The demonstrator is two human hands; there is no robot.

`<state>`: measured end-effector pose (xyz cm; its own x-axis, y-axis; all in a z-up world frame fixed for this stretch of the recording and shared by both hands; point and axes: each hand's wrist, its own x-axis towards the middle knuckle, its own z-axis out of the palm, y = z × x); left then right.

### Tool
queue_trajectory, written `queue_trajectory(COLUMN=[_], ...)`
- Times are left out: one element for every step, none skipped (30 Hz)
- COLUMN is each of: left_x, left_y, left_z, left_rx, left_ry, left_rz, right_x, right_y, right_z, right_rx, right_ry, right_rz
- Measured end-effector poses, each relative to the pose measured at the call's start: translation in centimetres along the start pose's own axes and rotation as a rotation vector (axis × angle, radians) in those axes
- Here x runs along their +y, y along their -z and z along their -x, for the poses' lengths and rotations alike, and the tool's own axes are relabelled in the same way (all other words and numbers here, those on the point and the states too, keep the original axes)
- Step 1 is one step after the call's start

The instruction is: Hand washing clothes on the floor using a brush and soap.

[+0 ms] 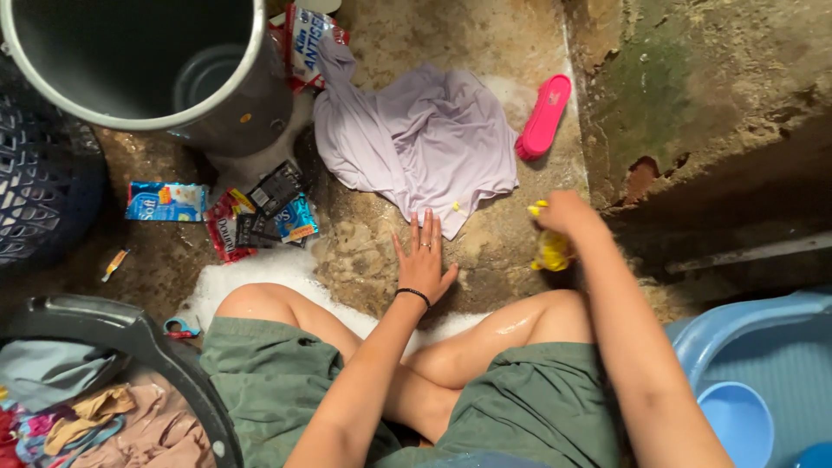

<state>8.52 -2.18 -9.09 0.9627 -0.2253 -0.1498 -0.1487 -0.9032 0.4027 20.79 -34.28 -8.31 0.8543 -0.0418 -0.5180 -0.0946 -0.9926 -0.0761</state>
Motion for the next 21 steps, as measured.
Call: queue_trajectory(left_x=[0.2, 0.5, 0.7, 1.4, 2.1, 2.7, 3.4, 4.2, 4.9, 5.6, 6.3, 6.9, 7.5, 8.0, 8.5, 8.7, 8.9, 9.1, 8.7, 8.2, 7.8], left_y=[-0.2, -0.4, -0.5, -0.1, 0.3, 0.8, 1.0, 1.3, 1.5, 1.3, 1.1, 1.0, 1.1, 1.3, 1.5, 1.2, 0.9, 0.5, -1.6, -3.7, -5.9], left_z=[-0.4, -0.8, -1.3, -2.0, -2.6, -3.1, -3.9, -4.5, -5.3, -5.8, -6.4, -7.0, -7.3, -7.7, -8.0, -8.4, -8.9, -9.3, -10.3, -11.4, -12.3], left_rx=[0.0, 0.042, 0.086, 0.087, 0.074, 0.06, 0.06, 0.054, 0.049, 0.049, 0.098, 0.148, 0.153, 0.083, 0.013, 0.018, 0.008, -0.001, 0.001, 0.093, 0.183], left_ry=[-0.004, -0.035, -0.067, -0.071, -0.057, -0.044, -0.046, -0.051, -0.055, -0.057, -0.091, -0.125, -0.127, -0.131, -0.136, -0.138, -0.154, -0.17, -0.171, -0.218, -0.264], left_rz=[0.003, -0.02, -0.045, -0.043, -0.018, 0.007, 0.006, 0.005, 0.002, 0.001, 0.011, 0.021, 0.021, 0.004, -0.013, -0.015, 0.022, 0.058, 0.057, -0.036, -0.129], right_x=[0.3, 0.6, 0.9, 0.2, -0.7, -1.6, -2.3, -3.0, -3.7, -3.8, -3.9, -3.9, -4.6, -5.2, -5.9, -5.7, -5.4, -5.1, -5.0, -4.8, -4.6], right_y=[1.2, 2.5, 3.7, 4.4, 5.0, 5.6, 5.6, 5.5, 5.4, 4.4, 3.4, 2.5, 2.7, 2.9, 3.1, 2.7, 2.4, 2.0, 2.5, 2.9, 3.2], right_z=[0.7, 1.5, 2.1, 2.7, 3.2, 3.7, 2.8, 2.0, 1.1, -1.0, -3.3, -5.5, -6.2, -6.9, -7.6, -8.7, -9.9, -11.1, -10.9, -10.7, -10.4], right_rx=[0.001, -0.026, -0.051, -0.049, 0.152, 0.353, 0.353, 0.482, 0.607, 0.609, 0.698, 0.787, 0.792, 0.803, 0.814, 0.819, 0.789, 0.759, 0.761, 0.733, 0.702], right_ry=[-0.004, -0.1, -0.194, -0.197, -0.148, -0.098, -0.101, 0.005, 0.112, 0.11, 0.147, 0.186, 0.189, 0.14, 0.09, 0.092, 0.041, -0.009, -0.008, -0.02, -0.034], right_rz=[0.002, 0.009, 0.014, 0.014, 0.102, 0.189, 0.188, -0.034, -0.258, -0.26, -0.351, -0.441, -0.44, -0.501, -0.564, -0.564, -0.59, -0.616, -0.617, -0.596, -0.576])
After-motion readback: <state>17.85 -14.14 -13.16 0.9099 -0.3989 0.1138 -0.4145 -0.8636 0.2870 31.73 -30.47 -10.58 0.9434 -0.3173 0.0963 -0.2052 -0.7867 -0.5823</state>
